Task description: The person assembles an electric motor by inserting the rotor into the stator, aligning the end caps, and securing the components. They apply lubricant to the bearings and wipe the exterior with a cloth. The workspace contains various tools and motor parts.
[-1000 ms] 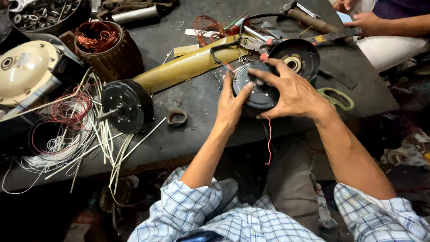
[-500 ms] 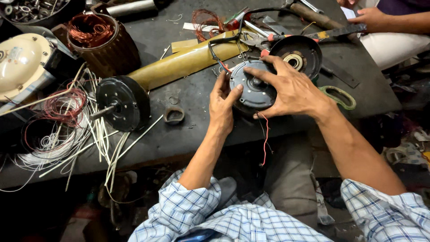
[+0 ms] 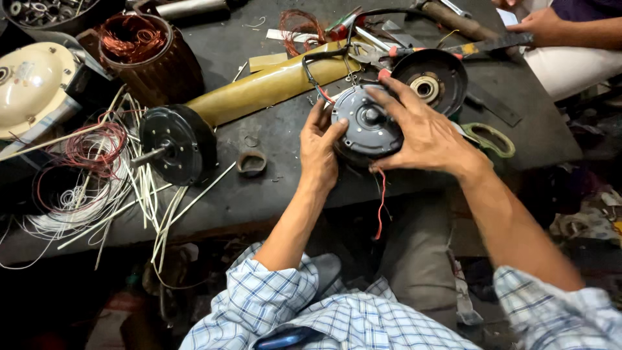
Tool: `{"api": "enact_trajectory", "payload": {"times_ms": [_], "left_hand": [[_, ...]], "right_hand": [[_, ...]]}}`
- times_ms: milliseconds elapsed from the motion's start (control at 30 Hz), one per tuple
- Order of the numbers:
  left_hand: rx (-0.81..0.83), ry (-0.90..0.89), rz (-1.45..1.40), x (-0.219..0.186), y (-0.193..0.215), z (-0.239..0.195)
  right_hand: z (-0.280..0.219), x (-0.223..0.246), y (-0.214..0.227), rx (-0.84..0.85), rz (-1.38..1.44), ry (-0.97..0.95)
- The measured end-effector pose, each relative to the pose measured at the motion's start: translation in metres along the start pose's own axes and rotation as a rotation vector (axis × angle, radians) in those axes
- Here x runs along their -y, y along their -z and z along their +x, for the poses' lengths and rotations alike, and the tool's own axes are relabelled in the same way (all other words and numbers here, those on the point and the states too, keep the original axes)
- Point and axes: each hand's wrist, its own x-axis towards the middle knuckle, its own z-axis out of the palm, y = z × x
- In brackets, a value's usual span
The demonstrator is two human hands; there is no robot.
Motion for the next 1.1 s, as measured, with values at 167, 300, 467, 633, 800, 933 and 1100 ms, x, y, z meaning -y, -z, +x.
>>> {"api": "enact_trajectory", "payload": {"times_ms": [167, 300, 467, 633, 800, 933, 1100], "left_hand": [[-0.021, 0.010, -0.101, 0.001, 0.003, 0.003], [-0.012, 0.043, -0.226, -0.001, 0.004, 0.002], [0.052, 0.027, -0.233, -0.013, 0.003, -0.008], [0.146, 0.016, -0.208, -0.024, 0.000, -0.015], [0.219, -0.004, -0.110, -0.026, -0.002, -0.022], [0.075, 0.044, 0.048, -0.023, -0.009, -0.037], [0.043, -0.032, 0.044, -0.026, -0.018, -0.058]], "right_hand": [[-0.045, -0.001, -0.001, -0.108, 0.359, -0.187], [-0.059, -0.003, -0.030, -0.274, 0.257, -0.349], [-0.049, -0.011, -0.043, -0.346, 0.714, -0.643], [-0.053, -0.006, -0.046, -0.352, 1.041, -0.610], [-0.060, 0.003, -0.049, -0.437, 1.142, -0.563], [-0.075, 0.029, -0.049, -0.486, 0.855, -0.442], [-0.093, 0.062, -0.055, -0.541, 0.836, -0.409]]}}
